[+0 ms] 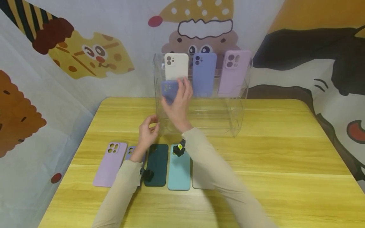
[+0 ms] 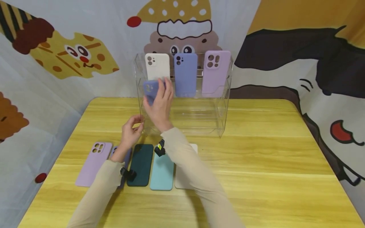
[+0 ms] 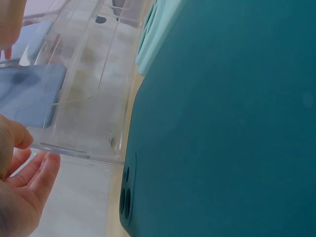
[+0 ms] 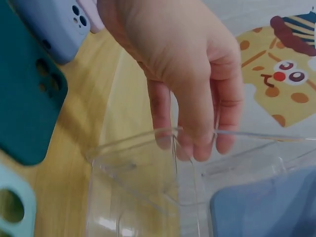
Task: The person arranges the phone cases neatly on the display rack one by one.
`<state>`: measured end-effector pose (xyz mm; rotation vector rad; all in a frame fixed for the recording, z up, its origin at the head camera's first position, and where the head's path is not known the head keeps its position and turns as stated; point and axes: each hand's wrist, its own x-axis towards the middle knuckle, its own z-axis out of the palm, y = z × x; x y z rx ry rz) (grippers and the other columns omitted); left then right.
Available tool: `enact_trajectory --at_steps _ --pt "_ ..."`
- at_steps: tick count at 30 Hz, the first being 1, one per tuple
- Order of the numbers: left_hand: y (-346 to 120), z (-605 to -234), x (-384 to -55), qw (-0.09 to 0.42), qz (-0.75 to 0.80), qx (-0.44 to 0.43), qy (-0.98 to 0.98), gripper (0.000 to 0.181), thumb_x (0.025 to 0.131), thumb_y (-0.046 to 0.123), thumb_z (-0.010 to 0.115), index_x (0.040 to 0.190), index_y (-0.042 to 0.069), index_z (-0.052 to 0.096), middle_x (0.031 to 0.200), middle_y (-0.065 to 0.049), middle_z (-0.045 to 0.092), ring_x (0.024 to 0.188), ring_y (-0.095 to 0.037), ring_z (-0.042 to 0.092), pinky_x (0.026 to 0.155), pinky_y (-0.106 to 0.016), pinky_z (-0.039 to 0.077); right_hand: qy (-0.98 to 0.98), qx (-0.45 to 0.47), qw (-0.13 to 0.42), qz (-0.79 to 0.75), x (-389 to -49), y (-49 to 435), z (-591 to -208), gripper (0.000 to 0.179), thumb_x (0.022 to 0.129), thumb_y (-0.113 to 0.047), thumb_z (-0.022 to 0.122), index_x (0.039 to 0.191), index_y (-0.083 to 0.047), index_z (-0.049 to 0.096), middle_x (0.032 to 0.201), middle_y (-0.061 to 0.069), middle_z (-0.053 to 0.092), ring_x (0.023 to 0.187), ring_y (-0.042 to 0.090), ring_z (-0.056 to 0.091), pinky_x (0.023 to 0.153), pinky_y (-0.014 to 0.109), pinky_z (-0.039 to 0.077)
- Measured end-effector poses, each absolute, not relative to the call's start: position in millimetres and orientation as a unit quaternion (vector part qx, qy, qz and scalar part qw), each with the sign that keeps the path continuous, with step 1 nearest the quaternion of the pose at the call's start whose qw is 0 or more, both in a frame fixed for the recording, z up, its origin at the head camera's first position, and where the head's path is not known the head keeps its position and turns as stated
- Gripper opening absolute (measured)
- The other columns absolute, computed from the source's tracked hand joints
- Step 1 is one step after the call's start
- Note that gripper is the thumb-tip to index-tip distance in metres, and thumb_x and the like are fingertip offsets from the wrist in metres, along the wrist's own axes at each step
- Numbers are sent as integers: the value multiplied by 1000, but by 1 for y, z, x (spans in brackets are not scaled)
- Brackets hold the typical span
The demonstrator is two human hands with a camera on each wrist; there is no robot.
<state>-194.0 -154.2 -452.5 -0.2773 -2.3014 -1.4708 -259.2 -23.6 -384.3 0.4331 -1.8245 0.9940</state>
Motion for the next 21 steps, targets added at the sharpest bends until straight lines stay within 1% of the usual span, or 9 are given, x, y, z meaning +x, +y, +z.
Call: enact_trajectory --at_steps 7,11,15,18,21 --pt "-153 -452 -193 191 -532 -89 -820 28 85 -12 57 113 -15 54 103 -27 60 100 -39 59 81 -40 57 -744 212 458 439 -249 0 -387 72 69 -9 77 128 11 39 132 30 36 128 35 32 114 41 22" --pt "-153 -452 -193 191 -532 -87 -821 28 85 -11 57 113 -14 54 104 -27 59 100 -38 59 81 -41 57 -749 221 434 449 -240 10 -388 71 72 -11 75 129 11 39 134 28 35 129 34 31 114 42 22" --pt "-153 -453 -194 193 -531 -91 -820 28 85 -11 57 113 -14 54 104 -28 59 100 -38 59 81 -41 57 -756 230 417 448 -230 19 -393 70 73 -9 74 129 12 37 135 28 34 130 35 31 115 42 22" --pt "-153 -453 -194 196 -528 -94 -821 28 85 -11 57 113 -14 54 104 -28 59 100 -39 59 81 -42 57 -761 237 404 449 -223 24 -396 70 73 -5 73 129 13 36 134 31 33 130 37 30 115 43 21" --pt "-153 -453 -193 195 -529 -95 -821 28 86 -10 56 114 -14 54 105 -28 59 100 -39 59 81 -42 56 -769 237 387 450 -215 30 -401 70 73 -5 73 130 12 35 134 31 33 130 37 30 115 44 22"
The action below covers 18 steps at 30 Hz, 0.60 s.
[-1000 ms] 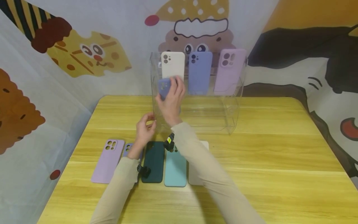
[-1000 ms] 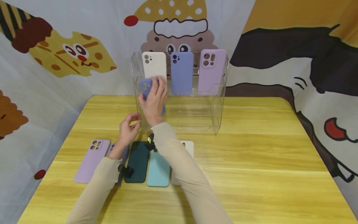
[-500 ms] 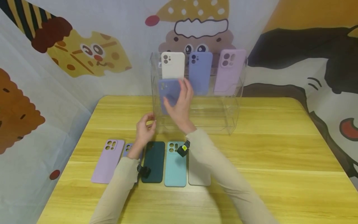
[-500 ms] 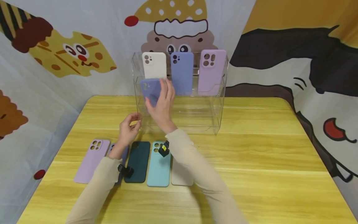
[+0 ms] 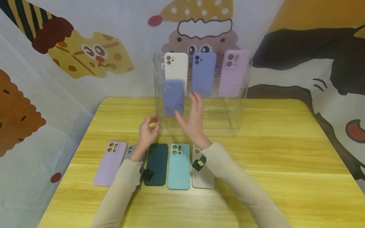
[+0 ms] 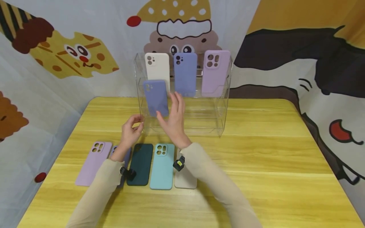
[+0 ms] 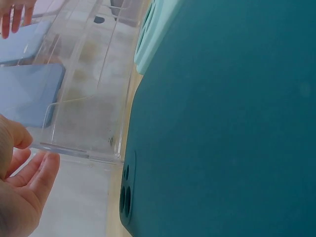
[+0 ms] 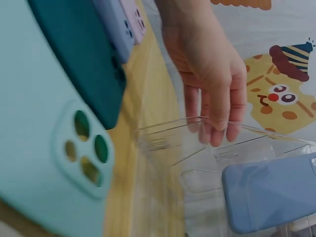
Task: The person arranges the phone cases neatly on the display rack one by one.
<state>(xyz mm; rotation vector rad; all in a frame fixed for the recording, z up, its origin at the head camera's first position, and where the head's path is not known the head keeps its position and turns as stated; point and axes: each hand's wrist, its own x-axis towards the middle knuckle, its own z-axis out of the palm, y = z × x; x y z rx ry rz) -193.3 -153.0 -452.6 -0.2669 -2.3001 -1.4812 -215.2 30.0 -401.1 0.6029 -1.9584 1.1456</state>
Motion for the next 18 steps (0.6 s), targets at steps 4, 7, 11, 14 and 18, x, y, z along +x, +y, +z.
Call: enact_trajectory --at_steps 4,7,11,14,18 --pt "-153 -452 -193 196 -534 -97 -817 29 85 -11 57 113 -14 54 105 -29 59 100 -40 59 82 -43 56 -781 228 360 457 -204 37 -409 70 74 -6 73 130 12 35 135 31 32 129 39 31 114 44 23" --pt "-152 -452 -193 197 -532 -99 -817 29 85 -10 58 113 -14 54 104 -29 59 100 -41 58 81 -43 56 -784 219 338 472 -194 43 -415 69 74 -5 73 130 12 36 135 29 34 127 41 33 113 44 25" --pt "-153 -454 -194 196 -525 -99 -822 28 86 -9 57 114 -13 54 105 -29 59 100 -39 59 81 -42 56 -789 217 313 482 -182 50 -424 66 75 -5 71 129 12 38 132 26 38 124 39 35 111 45 29" --pt "-154 -455 -195 197 -524 -100 -822 28 86 -9 57 114 -12 55 104 -28 59 100 -39 59 80 -43 57 -795 229 298 476 -173 56 -431 63 75 -8 70 126 13 40 129 26 41 122 38 37 108 47 32" --pt "-154 -455 -195 201 -526 -100 -820 28 85 -10 57 113 -12 55 103 -27 60 99 -39 60 80 -43 57 -810 240 274 460 -161 64 -442 61 75 -12 69 124 13 43 126 27 43 118 37 41 104 47 38"
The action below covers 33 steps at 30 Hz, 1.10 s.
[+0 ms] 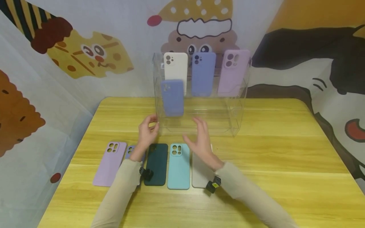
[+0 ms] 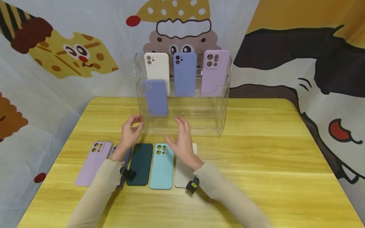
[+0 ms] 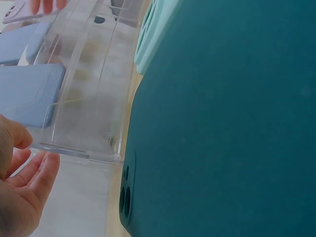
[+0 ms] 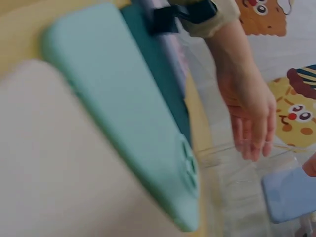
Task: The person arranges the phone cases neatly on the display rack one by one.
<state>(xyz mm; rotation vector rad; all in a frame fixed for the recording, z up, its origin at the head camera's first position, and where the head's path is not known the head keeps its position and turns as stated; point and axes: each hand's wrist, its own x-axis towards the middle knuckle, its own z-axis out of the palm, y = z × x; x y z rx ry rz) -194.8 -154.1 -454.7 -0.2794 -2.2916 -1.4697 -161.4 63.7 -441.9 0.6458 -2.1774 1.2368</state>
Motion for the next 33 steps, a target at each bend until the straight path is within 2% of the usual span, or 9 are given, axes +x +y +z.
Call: enact_trajectory --at_steps 7,14,23,33 --pt "-154 -454 -195 204 -522 -100 -822 28 85 -10 57 113 -12 55 102 -27 60 97 -38 60 78 -43 57 -844 221 196 448 -140 80 -457 56 77 -12 72 122 11 47 123 26 49 115 38 46 99 52 42" --pt "-153 -454 -194 203 -530 -101 -817 28 85 -10 58 113 -12 55 102 -27 60 97 -39 60 79 -45 57 -889 154 109 417 -128 91 -467 63 74 -11 77 126 8 47 125 23 50 115 36 47 100 49 42" --pt "-152 -451 -191 207 -526 -101 -819 27 85 -10 58 112 -12 56 101 -27 61 97 -39 60 78 -45 57 -928 132 89 338 -122 96 -470 69 70 -20 82 126 4 48 124 19 53 113 34 48 97 50 43" --pt "-154 -456 -195 208 -539 -108 -809 27 85 -10 58 112 -12 56 102 -28 60 97 -41 60 78 -48 56 -954 105 31 279 -124 97 -472 69 69 -31 83 122 0 51 122 18 53 114 36 46 94 53 43"
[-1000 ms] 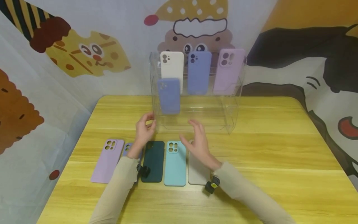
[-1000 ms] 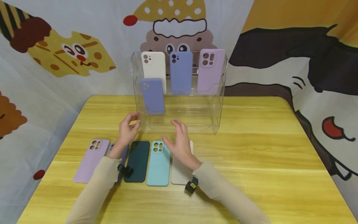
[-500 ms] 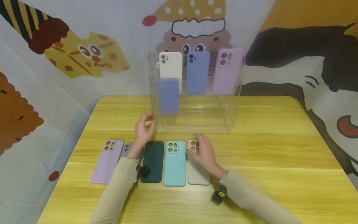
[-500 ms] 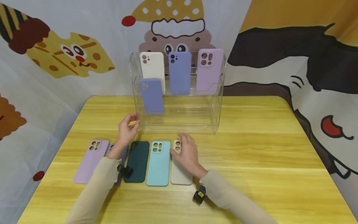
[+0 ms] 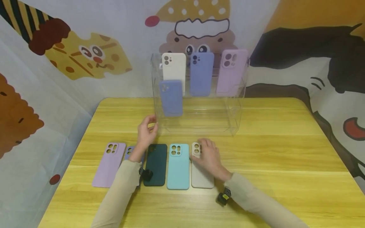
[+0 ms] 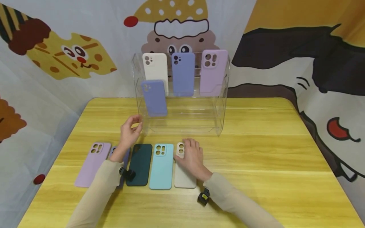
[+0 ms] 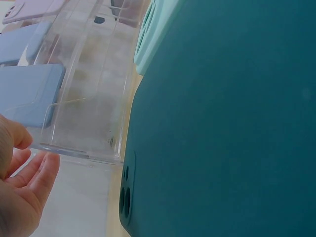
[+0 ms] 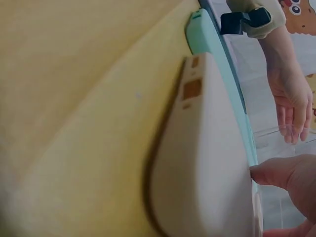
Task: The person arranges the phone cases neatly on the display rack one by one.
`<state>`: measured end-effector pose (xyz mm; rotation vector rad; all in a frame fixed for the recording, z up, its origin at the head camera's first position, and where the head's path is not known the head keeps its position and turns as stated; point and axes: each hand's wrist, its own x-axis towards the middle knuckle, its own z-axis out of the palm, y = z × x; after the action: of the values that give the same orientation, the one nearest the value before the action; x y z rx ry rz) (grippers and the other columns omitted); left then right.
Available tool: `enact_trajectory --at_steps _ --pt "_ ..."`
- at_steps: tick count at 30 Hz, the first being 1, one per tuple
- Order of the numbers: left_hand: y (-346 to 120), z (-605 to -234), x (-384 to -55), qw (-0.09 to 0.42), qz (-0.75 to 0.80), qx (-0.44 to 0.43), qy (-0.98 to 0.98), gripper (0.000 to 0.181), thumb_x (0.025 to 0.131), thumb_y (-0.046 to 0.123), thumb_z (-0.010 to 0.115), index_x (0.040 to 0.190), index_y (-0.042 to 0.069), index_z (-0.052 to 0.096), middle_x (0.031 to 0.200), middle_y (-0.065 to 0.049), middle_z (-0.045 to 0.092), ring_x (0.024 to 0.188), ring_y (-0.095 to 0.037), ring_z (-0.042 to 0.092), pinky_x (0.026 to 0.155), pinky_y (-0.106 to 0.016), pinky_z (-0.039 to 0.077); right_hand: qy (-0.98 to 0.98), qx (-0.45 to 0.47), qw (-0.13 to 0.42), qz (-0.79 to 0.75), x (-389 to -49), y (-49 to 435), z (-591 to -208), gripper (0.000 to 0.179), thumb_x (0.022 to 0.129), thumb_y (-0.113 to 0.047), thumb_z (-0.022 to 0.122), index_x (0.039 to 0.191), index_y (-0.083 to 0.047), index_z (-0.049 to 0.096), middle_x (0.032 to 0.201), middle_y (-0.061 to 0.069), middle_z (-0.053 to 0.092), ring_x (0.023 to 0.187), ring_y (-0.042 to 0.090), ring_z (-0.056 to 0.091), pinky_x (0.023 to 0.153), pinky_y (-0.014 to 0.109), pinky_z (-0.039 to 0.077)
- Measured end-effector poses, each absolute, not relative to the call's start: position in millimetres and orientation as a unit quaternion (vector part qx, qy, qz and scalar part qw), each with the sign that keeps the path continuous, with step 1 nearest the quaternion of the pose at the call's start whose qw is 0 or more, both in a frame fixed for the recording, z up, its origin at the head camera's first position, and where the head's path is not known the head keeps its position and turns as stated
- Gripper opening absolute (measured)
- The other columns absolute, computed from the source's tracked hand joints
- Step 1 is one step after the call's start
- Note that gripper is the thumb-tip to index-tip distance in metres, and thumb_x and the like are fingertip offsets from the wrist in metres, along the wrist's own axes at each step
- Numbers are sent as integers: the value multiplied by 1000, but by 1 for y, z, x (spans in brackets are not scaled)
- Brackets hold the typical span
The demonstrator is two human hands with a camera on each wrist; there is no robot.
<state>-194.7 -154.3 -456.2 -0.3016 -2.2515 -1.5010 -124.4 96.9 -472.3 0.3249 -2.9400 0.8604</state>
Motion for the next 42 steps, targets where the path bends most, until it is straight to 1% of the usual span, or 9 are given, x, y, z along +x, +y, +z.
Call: enact_trajectory --at_steps 6,10,15,21,25,29,32,39,42 --pt "-155 -455 -193 202 -531 -100 -817 27 86 -9 58 113 -12 55 103 -27 60 98 -39 60 79 -45 57 -962 96 4 255 -128 95 -471 69 67 -35 83 120 -1 54 120 17 53 111 34 46 90 50 45" --pt "-155 -455 -193 197 -528 -97 -821 27 86 -9 58 113 -12 55 103 -26 60 98 -38 60 80 -44 57 -966 94 -1 242 -130 94 -470 69 66 -35 83 120 0 55 118 17 53 108 34 46 86 49 46" --pt "-154 -455 -193 203 -537 -101 -813 27 85 -10 58 112 -12 56 103 -27 60 98 -40 60 79 -46 57 -968 87 -14 234 -131 92 -468 71 67 -36 82 120 1 54 118 17 51 108 34 44 84 46 46" --pt "-153 -454 -194 203 -538 -103 -812 28 85 -12 58 113 -16 54 103 -32 58 99 -44 58 78 -51 56 -966 84 -33 241 -132 91 -464 73 63 -32 83 120 4 53 114 18 49 103 32 43 81 44 46" --pt "-148 -438 -186 200 -535 -105 -814 27 84 -16 55 110 -20 52 102 -36 57 98 -47 57 79 -53 55 -966 89 -39 240 -134 92 -463 75 60 -32 86 116 4 53 109 16 49 98 30 43 77 42 46" --pt "-142 -420 -175 198 -530 -104 -818 25 84 -16 53 109 -22 51 101 -37 55 97 -49 56 80 -53 54 -964 93 -46 244 -135 93 -463 73 58 -29 87 115 4 53 108 15 48 98 30 42 77 42 45" --pt "-141 -419 -174 195 -532 -102 -818 26 85 -16 53 110 -21 51 102 -37 55 98 -49 56 80 -53 54 -962 93 -49 253 -134 94 -463 71 58 -24 86 114 3 53 108 15 48 97 29 42 78 41 45" --pt "-150 -449 -191 191 -542 -96 -813 29 85 -15 55 113 -19 52 104 -35 56 101 -47 56 81 -53 54 -958 97 -36 268 -133 95 -460 72 55 -22 86 113 4 53 106 15 50 95 29 43 78 39 46" --pt "-151 -453 -193 195 -543 -99 -811 29 86 -12 57 114 -15 54 104 -32 58 101 -44 57 80 -50 55 -956 102 -25 273 -133 96 -457 75 55 -23 87 115 5 52 110 17 50 99 30 44 82 42 47"
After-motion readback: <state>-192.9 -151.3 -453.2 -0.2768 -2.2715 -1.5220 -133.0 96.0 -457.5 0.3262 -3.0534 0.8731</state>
